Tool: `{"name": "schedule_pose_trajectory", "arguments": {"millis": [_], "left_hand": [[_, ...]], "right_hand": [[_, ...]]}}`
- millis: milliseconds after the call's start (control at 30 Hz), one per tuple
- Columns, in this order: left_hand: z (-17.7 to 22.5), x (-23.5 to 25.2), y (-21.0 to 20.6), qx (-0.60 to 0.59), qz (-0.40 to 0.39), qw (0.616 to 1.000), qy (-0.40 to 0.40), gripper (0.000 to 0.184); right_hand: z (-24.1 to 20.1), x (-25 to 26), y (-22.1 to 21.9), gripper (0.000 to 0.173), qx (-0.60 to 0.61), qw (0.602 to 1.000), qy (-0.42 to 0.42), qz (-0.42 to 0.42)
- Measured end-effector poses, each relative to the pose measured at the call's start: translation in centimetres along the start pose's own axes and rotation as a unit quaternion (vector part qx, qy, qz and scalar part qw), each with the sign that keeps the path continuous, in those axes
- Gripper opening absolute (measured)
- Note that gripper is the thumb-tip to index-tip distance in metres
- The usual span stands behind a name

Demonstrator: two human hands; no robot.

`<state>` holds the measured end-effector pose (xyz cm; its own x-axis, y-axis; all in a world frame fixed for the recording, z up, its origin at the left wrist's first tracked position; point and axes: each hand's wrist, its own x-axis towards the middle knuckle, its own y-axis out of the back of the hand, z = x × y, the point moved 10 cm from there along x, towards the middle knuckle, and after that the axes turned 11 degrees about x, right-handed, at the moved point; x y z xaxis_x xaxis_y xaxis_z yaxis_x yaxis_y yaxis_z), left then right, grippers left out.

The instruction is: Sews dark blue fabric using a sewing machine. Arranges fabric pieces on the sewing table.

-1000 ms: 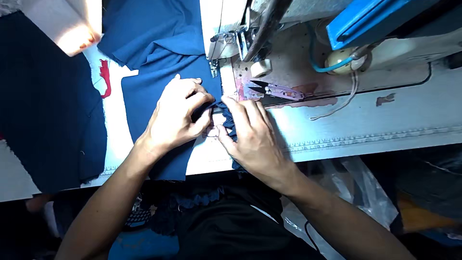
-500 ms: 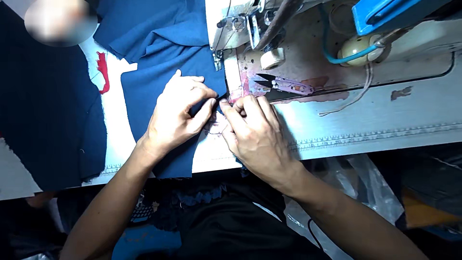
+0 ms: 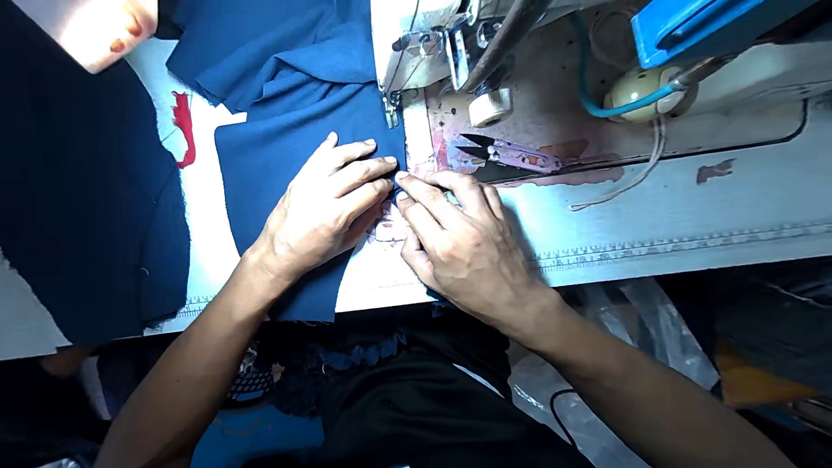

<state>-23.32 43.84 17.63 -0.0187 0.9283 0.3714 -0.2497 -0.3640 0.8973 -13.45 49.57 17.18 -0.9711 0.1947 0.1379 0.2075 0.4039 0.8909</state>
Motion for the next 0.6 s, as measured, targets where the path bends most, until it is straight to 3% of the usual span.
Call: {"name": "schedule_pose_trajectory", "arguments": {"millis": [367,600], "left_hand": [[-2.4,0.9,-1.0,0.004,-0.048,0.999,-0.017,0.034],[-5.5,3.2,-0.6,0.027,-0.030,0.999,-0.025,0.034]], "right_hand": [[0.6,2.0,-0.2,0.043,-0.036,0.999,-0.021,-0.016],[2.0,4.1,0.1,0.057,-0.007,0.999,-0.045,-0.007]]}}
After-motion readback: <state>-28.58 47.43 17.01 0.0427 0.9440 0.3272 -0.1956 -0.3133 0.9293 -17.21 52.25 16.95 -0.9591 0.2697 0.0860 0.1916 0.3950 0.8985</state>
